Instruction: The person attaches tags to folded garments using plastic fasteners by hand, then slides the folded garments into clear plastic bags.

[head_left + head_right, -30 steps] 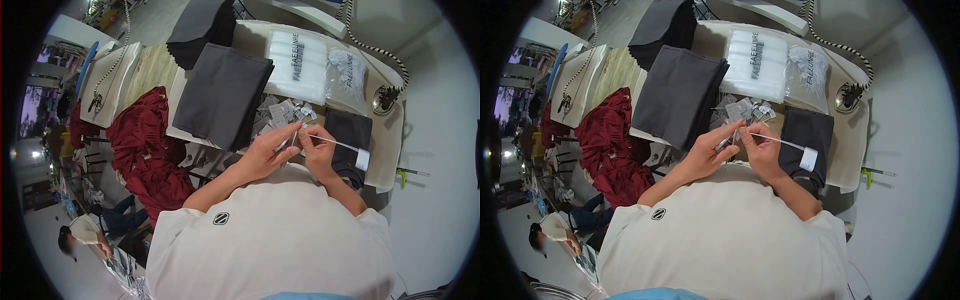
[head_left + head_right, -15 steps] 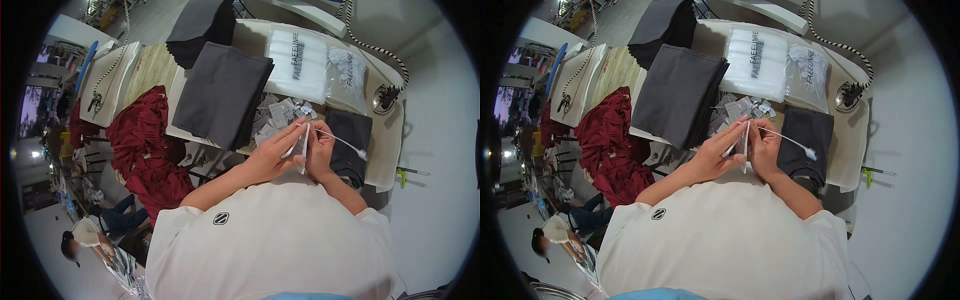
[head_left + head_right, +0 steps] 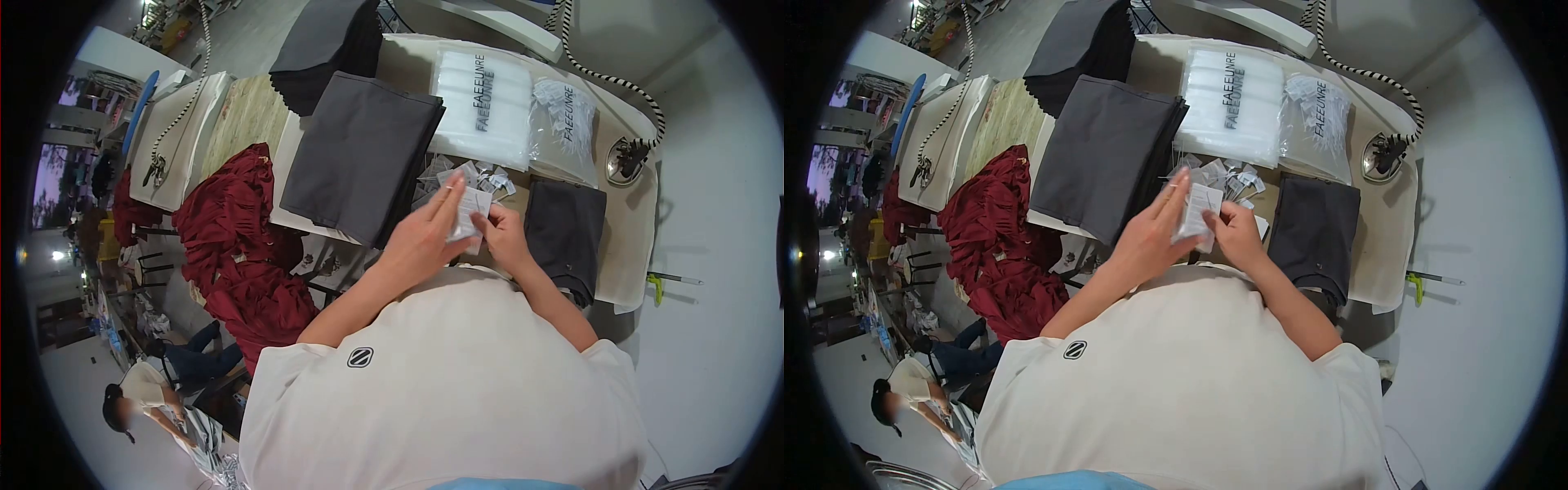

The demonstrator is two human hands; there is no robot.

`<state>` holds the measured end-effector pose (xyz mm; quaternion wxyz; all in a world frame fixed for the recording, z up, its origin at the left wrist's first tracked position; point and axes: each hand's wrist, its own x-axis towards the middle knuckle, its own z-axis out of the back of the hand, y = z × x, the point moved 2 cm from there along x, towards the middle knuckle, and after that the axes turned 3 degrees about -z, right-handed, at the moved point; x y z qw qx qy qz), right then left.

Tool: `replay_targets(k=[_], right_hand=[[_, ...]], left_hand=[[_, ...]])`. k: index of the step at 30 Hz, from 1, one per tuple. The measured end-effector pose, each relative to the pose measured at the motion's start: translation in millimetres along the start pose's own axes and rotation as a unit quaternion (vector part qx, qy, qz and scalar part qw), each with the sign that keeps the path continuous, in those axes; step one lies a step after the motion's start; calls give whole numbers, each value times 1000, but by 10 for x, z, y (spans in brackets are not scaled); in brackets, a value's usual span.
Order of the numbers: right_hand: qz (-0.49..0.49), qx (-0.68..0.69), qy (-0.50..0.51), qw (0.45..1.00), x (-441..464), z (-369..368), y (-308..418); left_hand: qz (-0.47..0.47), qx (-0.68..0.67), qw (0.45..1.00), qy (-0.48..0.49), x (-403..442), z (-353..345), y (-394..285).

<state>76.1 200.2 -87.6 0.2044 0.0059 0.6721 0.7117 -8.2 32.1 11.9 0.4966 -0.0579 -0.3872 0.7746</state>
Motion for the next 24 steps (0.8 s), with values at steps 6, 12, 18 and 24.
replay_targets(k=[6,12,18,24], right_hand=[[22,-159,55,985,539,5,-538],[67,-226,83,968,1118,-411,-740],[-87,-163,29,982,1666,-330,-956],[-37,-146,11,989,1505,-200,-1025]], left_hand=[[85,50,995,3,-80,199,248],[156,100,980,75,-83,194,397],[115,-41,990,-64,-172,198,415],[368,-576,721,-117,-535,210,481]])
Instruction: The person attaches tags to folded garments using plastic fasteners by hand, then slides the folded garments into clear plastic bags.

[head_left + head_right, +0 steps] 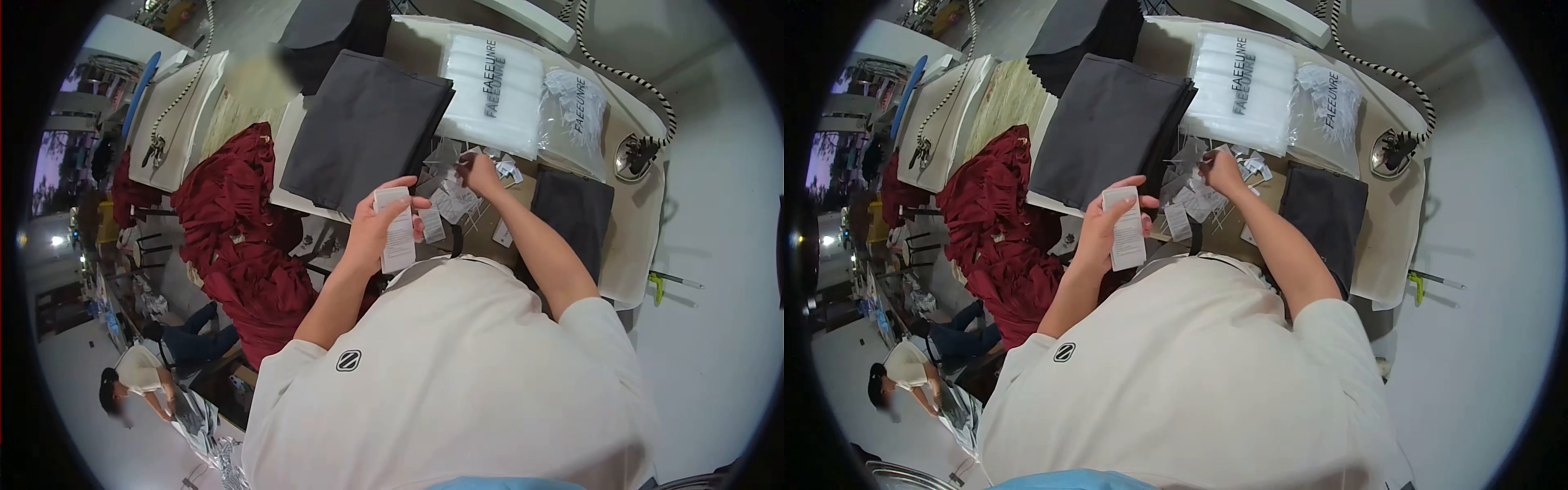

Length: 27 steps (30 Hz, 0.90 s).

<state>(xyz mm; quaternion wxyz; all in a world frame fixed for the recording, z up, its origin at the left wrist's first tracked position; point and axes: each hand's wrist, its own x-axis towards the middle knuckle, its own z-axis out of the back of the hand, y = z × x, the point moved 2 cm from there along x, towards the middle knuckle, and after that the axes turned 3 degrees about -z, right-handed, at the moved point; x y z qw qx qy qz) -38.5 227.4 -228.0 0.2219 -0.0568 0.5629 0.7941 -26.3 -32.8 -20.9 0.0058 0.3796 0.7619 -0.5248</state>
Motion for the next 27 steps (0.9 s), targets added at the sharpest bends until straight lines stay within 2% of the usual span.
replay_targets(k=[1,2,4,5,7,8,9,11,12,15,20,24,27], right_hand=[[14,1,-18,1000,-131,27,28],[14,28,-46,998,-238,75,-69],[12,78,-106,991,-414,235,-480],[8,103,-138,985,-502,349,-709],[-98,-19,-162,982,-730,639,-1035],[-102,-20,-162,981,-873,660,-1107],[-64,-128,-118,983,-1054,704,-1030],[13,-334,-26,942,-1343,746,-861],[9,-333,-29,942,-1403,720,-884],[46,-470,23,881,-1500,539,-977],[47,-481,-11,875,-1432,486,-1000],[59,-495,6,867,-1486,621,-792],[27,-419,34,907,-1464,764,-502]], left_hand=[[1,-3,1000,-3,-28,-1,26],[20,-65,998,-15,-57,-19,64],[57,-189,980,-40,-103,-64,127],[59,-192,979,-44,-111,-85,132],[65,-184,980,-50,-111,-143,130],[70,-178,980,-51,-107,-160,143],[74,-179,980,-51,-95,-162,159],[72,-142,987,-38,-50,-154,159],[71,-123,989,-30,-20,-160,159],[78,-99,992,-23,62,-197,174],[114,-94,988,-44,175,-243,250],[123,-60,991,-12,214,-230,326],[119,-47,992,-5,263,-233,315]])
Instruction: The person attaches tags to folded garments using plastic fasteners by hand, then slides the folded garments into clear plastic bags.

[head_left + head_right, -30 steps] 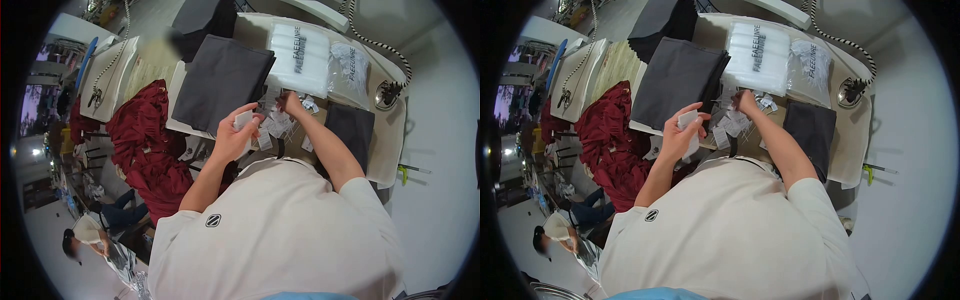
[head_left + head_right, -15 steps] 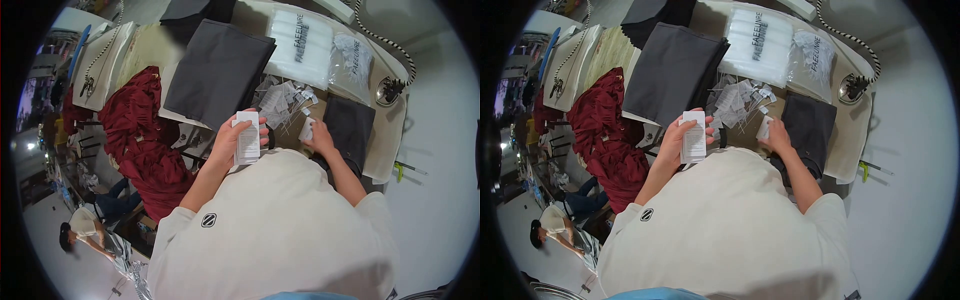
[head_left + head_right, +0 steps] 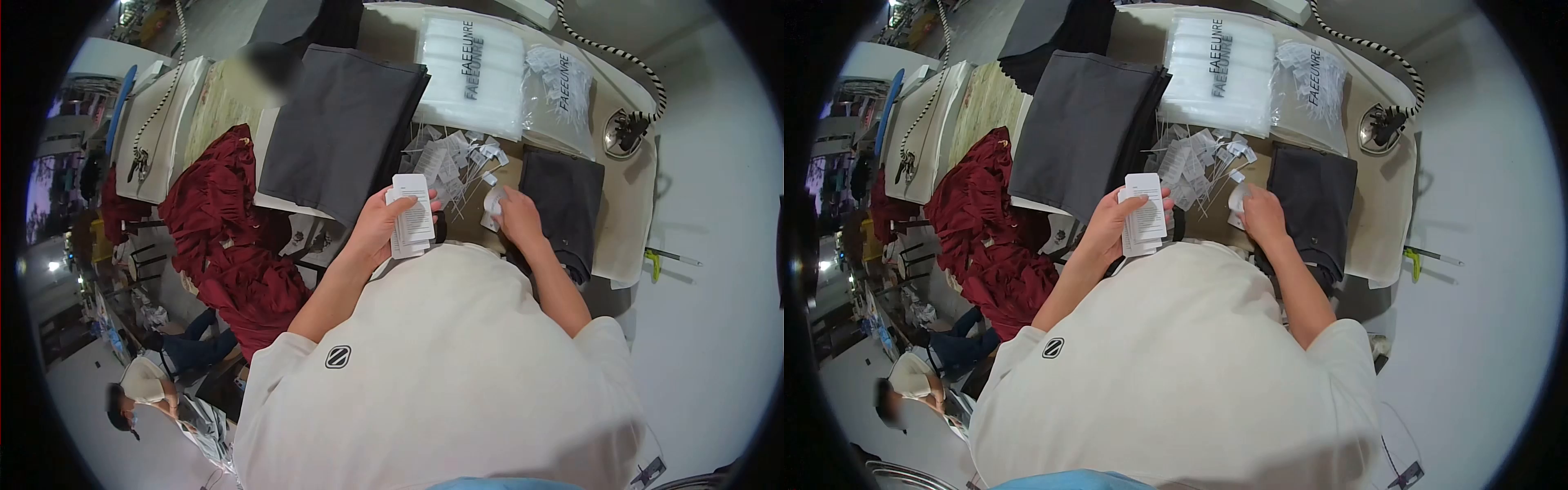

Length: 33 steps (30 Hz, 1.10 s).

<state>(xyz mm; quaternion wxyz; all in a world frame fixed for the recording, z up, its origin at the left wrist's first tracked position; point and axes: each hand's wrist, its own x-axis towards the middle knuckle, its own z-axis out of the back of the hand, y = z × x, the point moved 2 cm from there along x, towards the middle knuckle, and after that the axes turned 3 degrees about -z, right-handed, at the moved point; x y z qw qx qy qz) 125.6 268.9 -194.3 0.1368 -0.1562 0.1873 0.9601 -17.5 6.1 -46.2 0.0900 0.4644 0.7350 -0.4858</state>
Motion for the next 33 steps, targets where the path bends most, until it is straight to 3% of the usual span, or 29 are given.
replay_targets(k=[1,3,5,6,9,13,22,30,33], right_hand=[[2,0,-1,1000,-31,168,106],[53,190,-166,966,-185,700,485],[149,276,-168,934,-395,1362,959],[147,276,-171,934,-421,1465,1096],[269,219,-142,927,-470,1612,1422],[282,141,-163,935,-413,1512,1492],[287,118,-161,937,-415,1563,1557],[281,127,-178,934,-404,1555,1528],[284,127,-176,934,-399,1544,1523]], left_hand=[[-1,7,1000,2,6,-6,-3],[-9,9,1000,1,17,-53,-6],[-18,15,1000,1,34,-114,-8],[-17,17,1000,4,52,-121,11],[-36,74,996,33,122,-109,95],[-72,85,992,56,113,-191,87],[-78,103,988,79,66,-183,54],[-71,81,992,71,13,-218,-48],[-29,56,995,83,3,-220,-90]])
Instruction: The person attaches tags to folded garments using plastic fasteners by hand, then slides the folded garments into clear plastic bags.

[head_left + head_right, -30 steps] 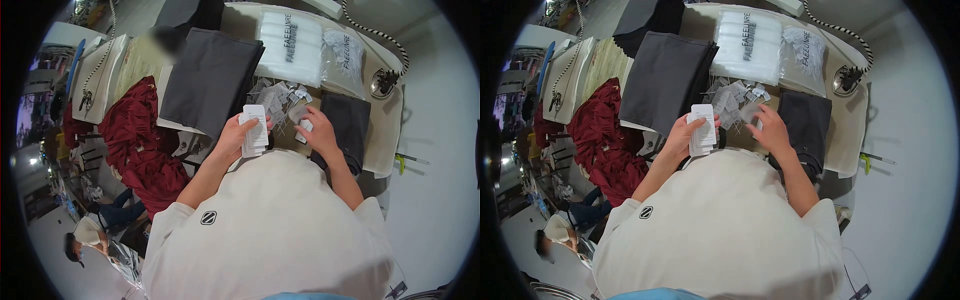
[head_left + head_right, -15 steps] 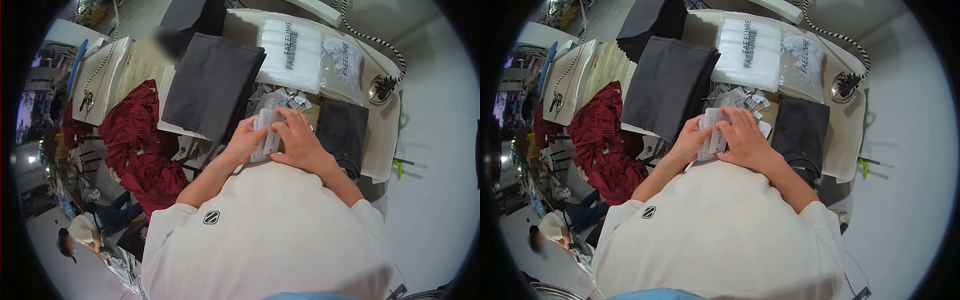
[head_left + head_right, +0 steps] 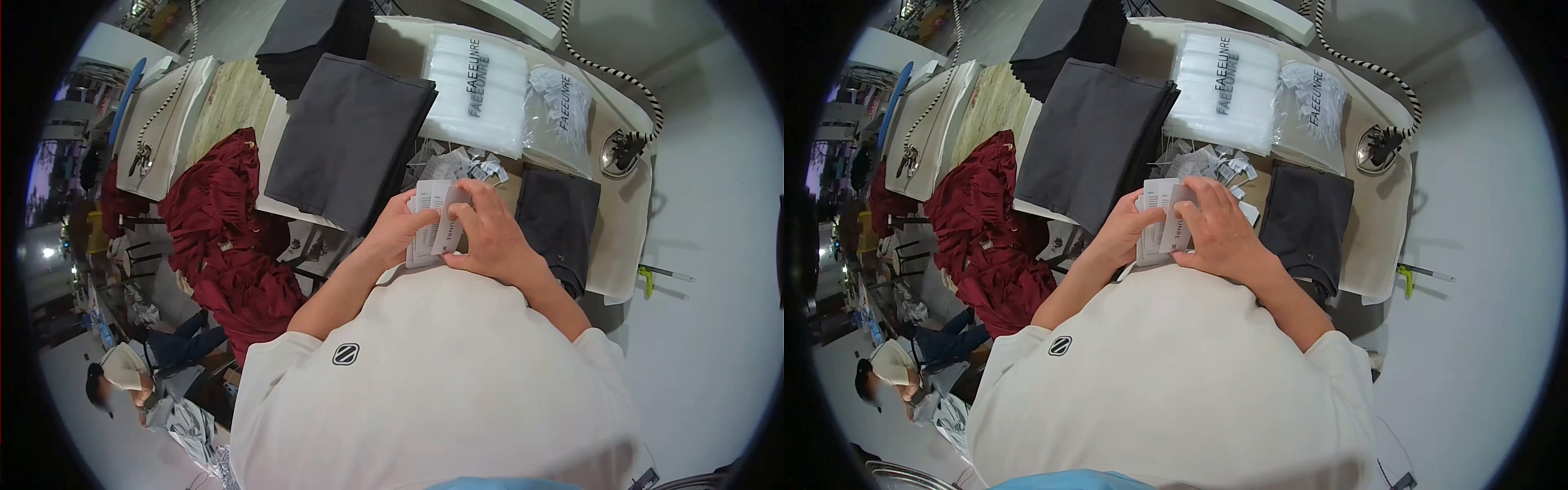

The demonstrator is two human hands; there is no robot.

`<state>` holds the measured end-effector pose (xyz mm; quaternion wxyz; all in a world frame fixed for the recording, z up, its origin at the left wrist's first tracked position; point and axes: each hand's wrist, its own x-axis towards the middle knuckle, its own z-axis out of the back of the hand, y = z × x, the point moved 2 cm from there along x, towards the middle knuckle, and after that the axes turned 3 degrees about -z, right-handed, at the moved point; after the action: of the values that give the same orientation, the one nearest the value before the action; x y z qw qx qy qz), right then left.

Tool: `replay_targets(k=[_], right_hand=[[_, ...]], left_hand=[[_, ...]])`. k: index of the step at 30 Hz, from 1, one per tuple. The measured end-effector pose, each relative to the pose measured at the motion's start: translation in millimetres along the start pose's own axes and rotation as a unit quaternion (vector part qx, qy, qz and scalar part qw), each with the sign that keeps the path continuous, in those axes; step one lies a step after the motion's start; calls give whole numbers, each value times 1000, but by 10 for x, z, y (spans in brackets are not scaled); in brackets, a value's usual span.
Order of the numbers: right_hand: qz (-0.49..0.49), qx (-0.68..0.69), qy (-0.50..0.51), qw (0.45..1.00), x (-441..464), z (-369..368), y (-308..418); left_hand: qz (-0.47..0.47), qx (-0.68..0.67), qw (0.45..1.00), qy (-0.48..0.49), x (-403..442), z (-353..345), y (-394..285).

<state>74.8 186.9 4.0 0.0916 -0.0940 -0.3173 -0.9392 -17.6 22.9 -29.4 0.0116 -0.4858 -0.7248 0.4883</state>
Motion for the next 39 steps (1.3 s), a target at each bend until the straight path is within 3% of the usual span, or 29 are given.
replay_targets(k=[8,33,39], right_hand=[[31,-1,-5,1000,-3,-15,14],[32,-23,11,999,-17,7,52],[6,26,17,1000,-31,-3,-11]], left_hand=[[53,-50,996,56,43,78,18],[33,15,999,37,0,123,35],[58,-47,997,38,-11,138,-1]])
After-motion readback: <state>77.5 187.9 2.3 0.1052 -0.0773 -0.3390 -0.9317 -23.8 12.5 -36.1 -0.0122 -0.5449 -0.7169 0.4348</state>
